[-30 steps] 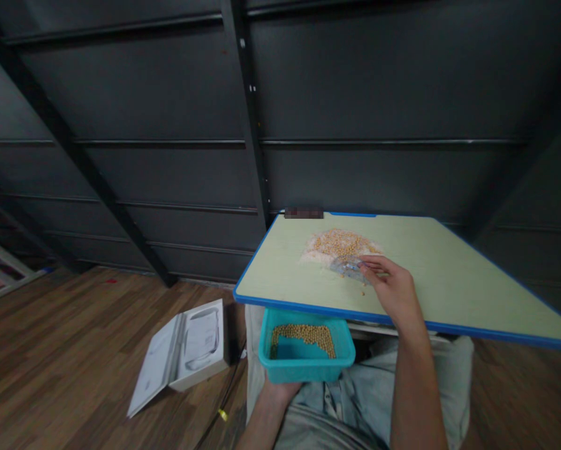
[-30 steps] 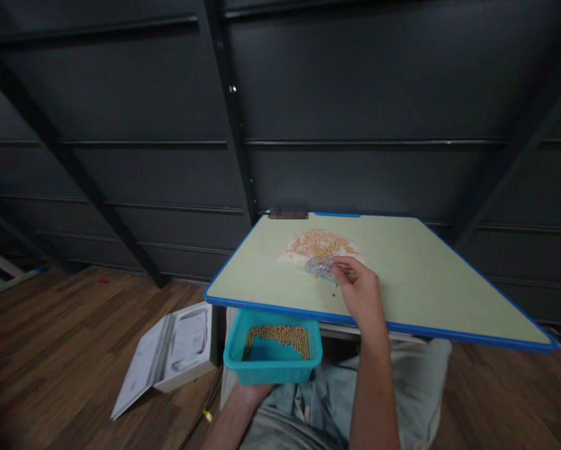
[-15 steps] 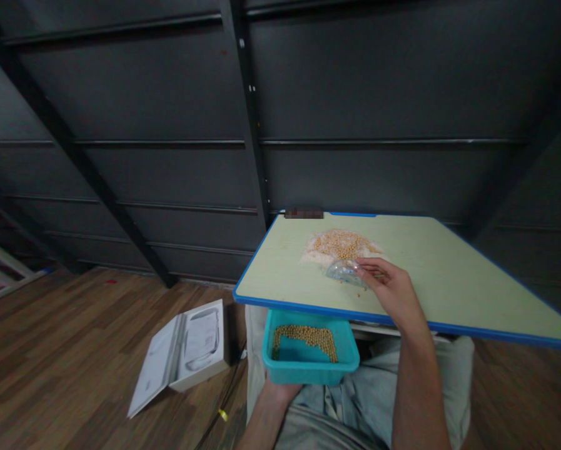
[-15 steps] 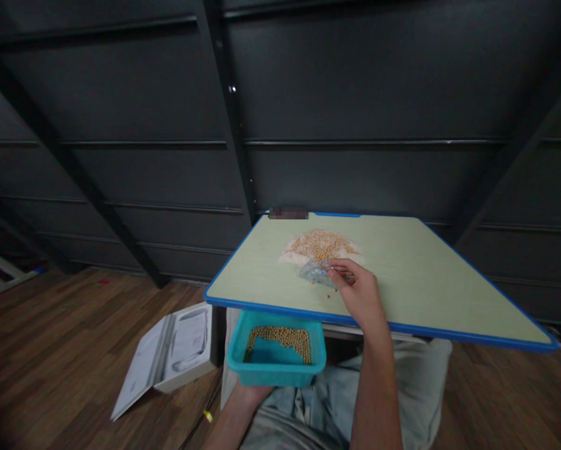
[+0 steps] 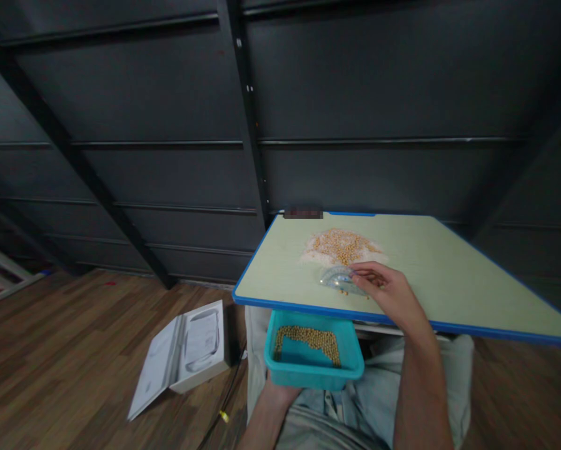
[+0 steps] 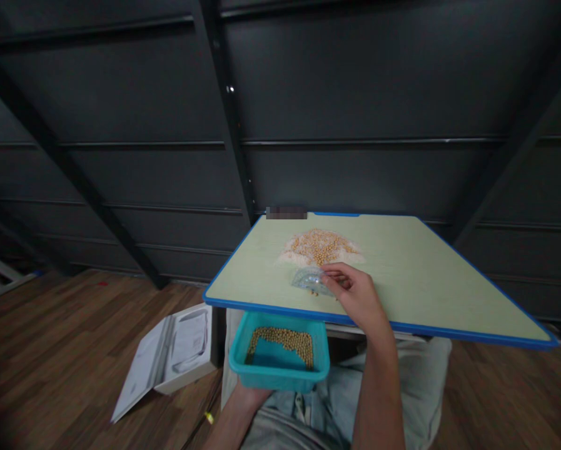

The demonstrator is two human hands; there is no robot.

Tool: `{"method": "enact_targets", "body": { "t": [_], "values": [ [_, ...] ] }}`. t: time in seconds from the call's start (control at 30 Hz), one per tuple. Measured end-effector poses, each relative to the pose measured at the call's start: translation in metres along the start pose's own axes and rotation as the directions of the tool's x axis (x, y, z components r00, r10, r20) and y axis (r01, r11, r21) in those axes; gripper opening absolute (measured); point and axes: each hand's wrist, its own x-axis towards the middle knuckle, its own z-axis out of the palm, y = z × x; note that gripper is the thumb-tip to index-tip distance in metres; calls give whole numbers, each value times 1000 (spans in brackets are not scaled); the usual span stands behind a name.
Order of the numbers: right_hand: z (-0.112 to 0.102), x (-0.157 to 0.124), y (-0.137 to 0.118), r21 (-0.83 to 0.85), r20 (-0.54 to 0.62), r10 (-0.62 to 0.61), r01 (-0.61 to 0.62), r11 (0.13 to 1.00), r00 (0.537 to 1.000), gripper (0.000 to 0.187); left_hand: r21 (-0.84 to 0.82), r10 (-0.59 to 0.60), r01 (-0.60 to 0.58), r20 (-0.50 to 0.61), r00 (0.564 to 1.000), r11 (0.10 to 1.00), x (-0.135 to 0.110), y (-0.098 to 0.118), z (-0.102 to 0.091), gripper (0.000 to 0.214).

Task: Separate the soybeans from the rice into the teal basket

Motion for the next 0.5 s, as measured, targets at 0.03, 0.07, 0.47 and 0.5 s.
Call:
{"method": "enact_targets", "body": {
  "t": [0.03, 0.07, 0.47, 0.5],
  "values": [
    [-1, -1, -1, -13, 10, 2, -2, 1000, 1000, 25, 13, -3, 3, 5, 1000, 1000, -1, 0, 1, 54],
    [-2, -2, -2, -22, 20, 5, -4, 1000, 1000, 25, 27, -11, 10, 18, 1000, 1000, -2, -1, 2, 54],
    [-18, -7, -1, -75, 35, 14, -12, 997, 999, 26, 132, -115, 87, 215, 970, 987, 4, -14, 36, 36],
    [-20, -8, -1, -74, 33, 13, -11, 997, 999, 26, 131, -121, 94, 213, 970, 987, 7, -17, 38, 34]
  ]
}}
